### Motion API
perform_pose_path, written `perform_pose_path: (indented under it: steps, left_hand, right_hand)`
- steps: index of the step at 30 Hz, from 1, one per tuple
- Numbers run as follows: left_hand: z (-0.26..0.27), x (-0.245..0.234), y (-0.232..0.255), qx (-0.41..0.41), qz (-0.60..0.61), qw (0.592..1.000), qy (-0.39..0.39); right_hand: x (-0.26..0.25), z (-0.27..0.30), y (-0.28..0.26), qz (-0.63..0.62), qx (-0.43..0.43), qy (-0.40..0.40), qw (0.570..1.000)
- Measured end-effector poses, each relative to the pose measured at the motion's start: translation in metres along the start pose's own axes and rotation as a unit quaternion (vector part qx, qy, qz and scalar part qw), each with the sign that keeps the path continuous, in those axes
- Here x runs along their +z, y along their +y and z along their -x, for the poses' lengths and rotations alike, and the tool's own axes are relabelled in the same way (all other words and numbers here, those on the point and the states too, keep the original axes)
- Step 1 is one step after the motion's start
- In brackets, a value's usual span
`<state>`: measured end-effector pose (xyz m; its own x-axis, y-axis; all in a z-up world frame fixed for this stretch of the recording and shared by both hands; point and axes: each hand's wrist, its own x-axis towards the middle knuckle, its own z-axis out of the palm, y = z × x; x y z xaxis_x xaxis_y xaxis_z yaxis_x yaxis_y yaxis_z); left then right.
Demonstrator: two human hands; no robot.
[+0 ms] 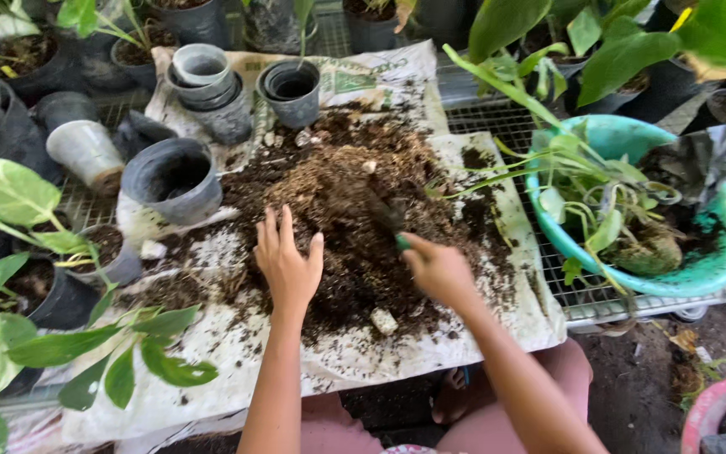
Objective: The person pots a plant by hand and using a trowel, handling the plant, soil, and a plastic pot on a work surface among other plants.
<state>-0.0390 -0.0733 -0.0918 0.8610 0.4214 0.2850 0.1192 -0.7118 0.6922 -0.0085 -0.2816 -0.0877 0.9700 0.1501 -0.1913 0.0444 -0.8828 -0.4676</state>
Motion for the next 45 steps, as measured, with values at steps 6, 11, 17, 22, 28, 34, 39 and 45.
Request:
perform_pose_path:
  steps: [6, 11, 17, 22, 28, 34, 39, 45]
  left_hand:
    - [0.037, 0.027, 0.004, 0.106, -0.063, 0.992, 0.035]
    - [0.065, 0.060, -0.006, 0.165, -0.114, 0.977, 0.067]
    - [0.053, 0.099, 0.052, 0.304, -0.053, 0.951, -0.001]
    - [0.009, 0.187, 0.097, 0.413, 0.029, 0.888, -0.199]
    - [-0.017, 0.261, 0.122, 0.335, -0.191, 0.870, -0.308]
    - [-0.031, 0.140, 0.151, 0.086, -0.007, 0.921, -0.381]
    - [-0.039, 0.106, 0.087, 0.108, -0.082, 0.964, -0.230]
    - [-0.047, 0.062, 0.025, 0.114, -0.071, 0.983, -0.124]
  right_hand:
    - [0.000, 0.027, 0.028, 0.177, -0.174, 0.097, 0.964]
    - [-0.071, 0.079, 0.065, 0.015, -0.041, 0.061, 0.997]
    - [-0.064, 0.116, 0.161, 0.127, 0.086, 0.129, 0.980]
    - [-0.070, 0.121, 0.149, 0.176, 0.185, 0.087, 0.963]
    - [-0.065, 0.108, 0.154, 0.132, 0.213, 0.000, 0.968]
    - [-0.057, 0.095, 0.181, 0.088, 0.239, 0.050, 0.966]
    - [-0.003, 0.012, 0.197, -0.003, 0.110, 0.119, 0.987]
    - [-0.003, 0.016, 0.124, -0.010, 0.024, 0.102, 0.994]
